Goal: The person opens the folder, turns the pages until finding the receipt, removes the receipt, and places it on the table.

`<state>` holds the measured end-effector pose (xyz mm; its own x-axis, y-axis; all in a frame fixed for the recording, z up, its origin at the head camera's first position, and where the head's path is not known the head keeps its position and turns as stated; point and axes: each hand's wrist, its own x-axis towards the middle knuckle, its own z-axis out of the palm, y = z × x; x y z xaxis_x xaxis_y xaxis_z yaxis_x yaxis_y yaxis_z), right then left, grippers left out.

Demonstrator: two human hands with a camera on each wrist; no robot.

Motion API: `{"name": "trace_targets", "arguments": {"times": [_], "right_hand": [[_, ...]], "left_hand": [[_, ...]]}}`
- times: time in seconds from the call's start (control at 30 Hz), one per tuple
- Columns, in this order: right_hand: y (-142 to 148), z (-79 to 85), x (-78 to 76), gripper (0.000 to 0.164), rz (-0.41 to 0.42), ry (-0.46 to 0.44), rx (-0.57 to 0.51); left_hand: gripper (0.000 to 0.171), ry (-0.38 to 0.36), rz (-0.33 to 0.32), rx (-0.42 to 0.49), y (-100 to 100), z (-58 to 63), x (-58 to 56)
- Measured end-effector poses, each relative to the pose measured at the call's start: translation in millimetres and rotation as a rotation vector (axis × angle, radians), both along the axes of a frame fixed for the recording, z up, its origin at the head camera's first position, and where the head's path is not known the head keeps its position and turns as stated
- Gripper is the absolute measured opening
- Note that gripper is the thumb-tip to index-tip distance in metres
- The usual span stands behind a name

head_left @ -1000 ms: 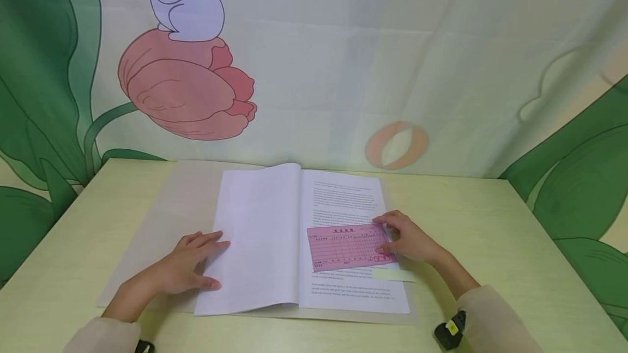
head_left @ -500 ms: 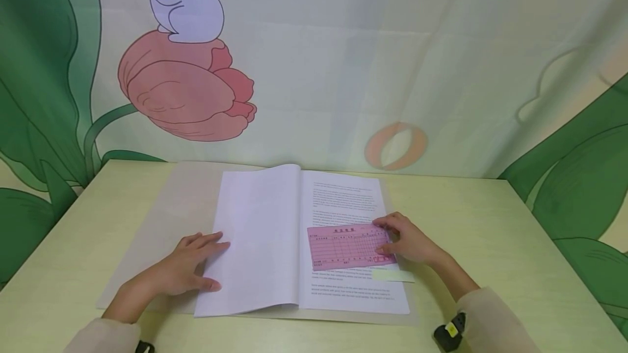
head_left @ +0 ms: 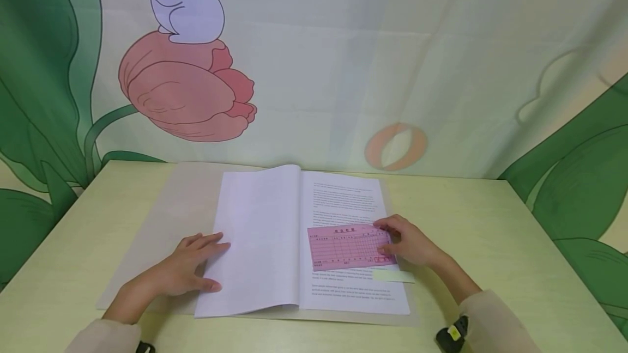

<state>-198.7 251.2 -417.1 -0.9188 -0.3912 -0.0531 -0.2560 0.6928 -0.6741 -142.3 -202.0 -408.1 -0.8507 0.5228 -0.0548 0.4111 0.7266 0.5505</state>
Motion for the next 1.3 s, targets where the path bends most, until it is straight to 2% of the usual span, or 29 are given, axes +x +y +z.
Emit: {"name": "trace_targets", "arguments": {"times": [0.13,0.37,0.7,1.3], "right_hand": [[0.7,1.3,1.2,0.041,0.005,0.016,0.000],[1.9,-0.9,1.2,0.037,-0.043,0.004,0.002],[4.0,-2.9,-2.3,0.040,-0.088,-0.037,0.008],[4.9,3.7,1.5,0.026,-0.063,-0.021,-0.021]], "left_hand": [[0.077,0.001,-0.001,0.002,-0.3,0.4,0.2],[0.078,-0.003,0.000,-0.005,-0.5,0.8,-0.1],[0.077,-0.004,0.000,-0.012,-0.5,2.0,-0.6],[0.077,-0.017,0.004,-0.012,-0.9,1.1,0.0]]}}
